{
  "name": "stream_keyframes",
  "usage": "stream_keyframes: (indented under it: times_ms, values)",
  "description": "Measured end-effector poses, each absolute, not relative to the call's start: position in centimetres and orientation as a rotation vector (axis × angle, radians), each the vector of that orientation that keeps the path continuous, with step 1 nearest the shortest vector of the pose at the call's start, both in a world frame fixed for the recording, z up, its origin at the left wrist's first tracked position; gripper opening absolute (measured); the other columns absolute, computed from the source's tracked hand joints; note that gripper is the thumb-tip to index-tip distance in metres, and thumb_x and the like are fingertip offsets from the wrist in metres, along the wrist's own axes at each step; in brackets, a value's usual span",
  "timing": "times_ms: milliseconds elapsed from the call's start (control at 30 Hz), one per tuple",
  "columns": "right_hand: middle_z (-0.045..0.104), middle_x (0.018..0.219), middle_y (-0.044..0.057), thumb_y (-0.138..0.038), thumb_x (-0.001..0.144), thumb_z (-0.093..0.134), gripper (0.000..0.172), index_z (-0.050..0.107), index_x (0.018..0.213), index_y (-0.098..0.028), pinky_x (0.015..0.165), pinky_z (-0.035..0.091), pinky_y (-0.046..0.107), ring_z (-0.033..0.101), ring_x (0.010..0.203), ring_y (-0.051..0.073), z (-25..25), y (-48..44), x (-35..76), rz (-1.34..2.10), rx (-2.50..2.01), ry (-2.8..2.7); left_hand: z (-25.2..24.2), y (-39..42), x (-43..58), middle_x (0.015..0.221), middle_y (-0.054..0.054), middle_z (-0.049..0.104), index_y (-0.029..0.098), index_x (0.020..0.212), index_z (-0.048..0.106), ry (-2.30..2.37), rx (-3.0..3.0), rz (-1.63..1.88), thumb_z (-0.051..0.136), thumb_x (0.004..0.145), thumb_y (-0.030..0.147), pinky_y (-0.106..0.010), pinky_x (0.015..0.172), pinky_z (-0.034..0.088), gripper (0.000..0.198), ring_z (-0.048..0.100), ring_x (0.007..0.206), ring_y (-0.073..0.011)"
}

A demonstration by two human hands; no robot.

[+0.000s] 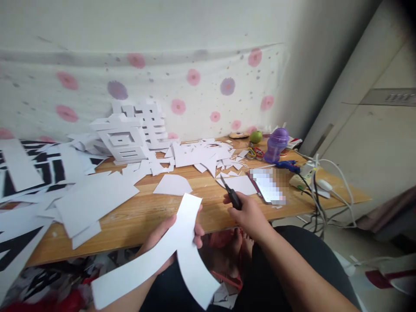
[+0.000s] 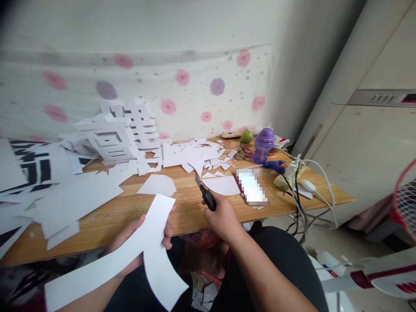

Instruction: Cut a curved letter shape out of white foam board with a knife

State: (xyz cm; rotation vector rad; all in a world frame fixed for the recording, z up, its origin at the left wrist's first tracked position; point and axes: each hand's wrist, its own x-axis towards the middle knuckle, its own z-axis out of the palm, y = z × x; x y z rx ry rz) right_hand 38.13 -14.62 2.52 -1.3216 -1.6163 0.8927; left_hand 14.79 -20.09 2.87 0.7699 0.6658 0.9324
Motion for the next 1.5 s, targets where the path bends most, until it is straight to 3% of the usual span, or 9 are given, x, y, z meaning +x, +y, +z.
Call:
stream_keyframes:
  times_ms: [133, 233, 333, 467, 667, 800, 1000, 1267, 1500]
  values:
    - [0.071, 0.079, 0.004, -0.03, 0.071, 0.068, 0.018, 0.068, 0.083, -0.017, 0.067, 0.052, 0.033, 0.065, 0.071, 0.02, 2.8, -15.5, 37.6, 1.082, -1.216, -1.513, 2.7, -20.0, 15.0, 0.094, -0.01, 0.074, 0.02, 0.129, 0.059, 0.659, 0.669, 0.942, 0.056, 0.087, 0.054, -0.03, 0.062, 0.052, 0.054, 0.069, 0.075, -0.0232]
    - [0.063, 0.069, -0.002, -0.038, 0.07, 0.074, 0.027, 0.064, 0.083, -0.017, 0.048, 0.042, 0.025, 0.051, 0.05, 0.011, 3.0, -16.2, 36.7, 1.329, -1.122, -1.344, 2.3, -20.0, 14.9, 0.097, -0.011, 0.076, 0.02, 0.131, 0.057, 0.61, 0.645, 0.931, 0.054, 0.089, 0.053, -0.03, 0.064, 0.053, 0.054, 0.071, 0.076, -0.0234]
    - [0.061, 0.069, -0.004, -0.04, 0.068, 0.079, 0.033, 0.061, 0.084, -0.017, 0.042, 0.034, 0.021, 0.044, 0.043, 0.006, 3.1, -16.7, 35.6, 1.517, -1.011, -1.183, 1.9, -20.1, 14.8, 0.102, -0.013, 0.076, 0.017, 0.128, 0.059, 0.59, 0.633, 0.89, 0.051, 0.091, 0.052, -0.034, 0.074, 0.055, 0.052, 0.073, 0.081, -0.0243]
    - [0.058, 0.062, -0.005, -0.04, 0.069, 0.081, 0.035, 0.061, 0.084, -0.017, 0.042, 0.034, 0.02, 0.044, 0.043, 0.006, 2.9, -17.0, 34.5, 1.677, -0.833, -1.053, 1.4, -20.2, 15.0, 0.104, -0.017, 0.075, 0.008, 0.117, 0.066, 0.669, 0.688, 0.839, 0.049, 0.09, 0.056, -0.038, 0.084, 0.053, 0.057, 0.071, 0.088, -0.0266]
    - [0.059, 0.053, -0.006, -0.035, 0.062, 0.087, 0.036, 0.059, 0.075, -0.017, 0.036, 0.034, 0.018, 0.043, 0.037, 0.006, 3.0, -17.1, 34.0, 1.727, -0.793, -0.925, 2.3, -19.9, 15.2, 0.086, -0.007, 0.075, 0.015, 0.107, 0.071, 0.762, 0.931, 0.877, 0.066, 0.086, 0.045, -0.024, 0.06, 0.046, 0.037, 0.063, 0.064, -0.0149]
    - [0.062, 0.053, -0.004, -0.032, 0.063, 0.086, 0.031, 0.061, 0.073, -0.017, 0.038, 0.039, 0.019, 0.047, 0.037, 0.007, 3.4, -17.3, 34.0, 1.773, -0.722, -0.871, 2.9, -19.7, 15.3, 0.093, -0.01, 0.074, 0.014, 0.112, 0.07, 0.698, 0.942, 0.822, 0.076, 0.077, 0.043, -0.027, 0.067, 0.048, 0.047, 0.066, 0.072, -0.0182]
    - [0.064, 0.053, -0.002, -0.028, 0.06, 0.084, 0.026, 0.063, 0.067, -0.016, 0.044, 0.042, 0.019, 0.052, 0.041, 0.007, 4.2, -17.7, 33.7, 1.752, -0.689, -0.867, 3.1, -19.9, 15.8, 0.104, -0.013, 0.073, 0.013, 0.11, 0.071, 0.661, 0.957, 0.829, 0.073, 0.082, 0.039, -0.029, 0.083, 0.049, 0.038, 0.067, 0.093, -0.022]
    - [0.067, 0.062, -0.001, -0.024, 0.062, 0.079, 0.02, 0.067, 0.077, -0.015, 0.046, 0.041, 0.019, 0.057, 0.047, 0.009, 4.5, -17.9, 33.9, 1.704, -0.681, -0.864, 3.6, -20.4, 16.1, 0.107, -0.012, 0.073, 0.016, 0.112, 0.071, 0.692, 0.951, 0.891, 0.066, 0.087, 0.034, -0.03, 0.087, 0.049, 0.031, 0.067, 0.096, -0.0213]
    - [0.063, 0.063, -0.003, -0.028, 0.056, 0.087, 0.03, 0.066, 0.074, -0.017, 0.047, 0.038, 0.021, 0.047, 0.048, 0.007, 5.2, -18.0, 33.7, 1.557, -0.71, -0.914, 3.3, -20.6, 16.1, 0.091, -0.009, 0.073, 0.016, 0.107, 0.071, 0.785, 0.974, 0.907, 0.068, 0.086, 0.038, -0.028, 0.075, 0.049, 0.031, 0.065, 0.079, -0.0171]
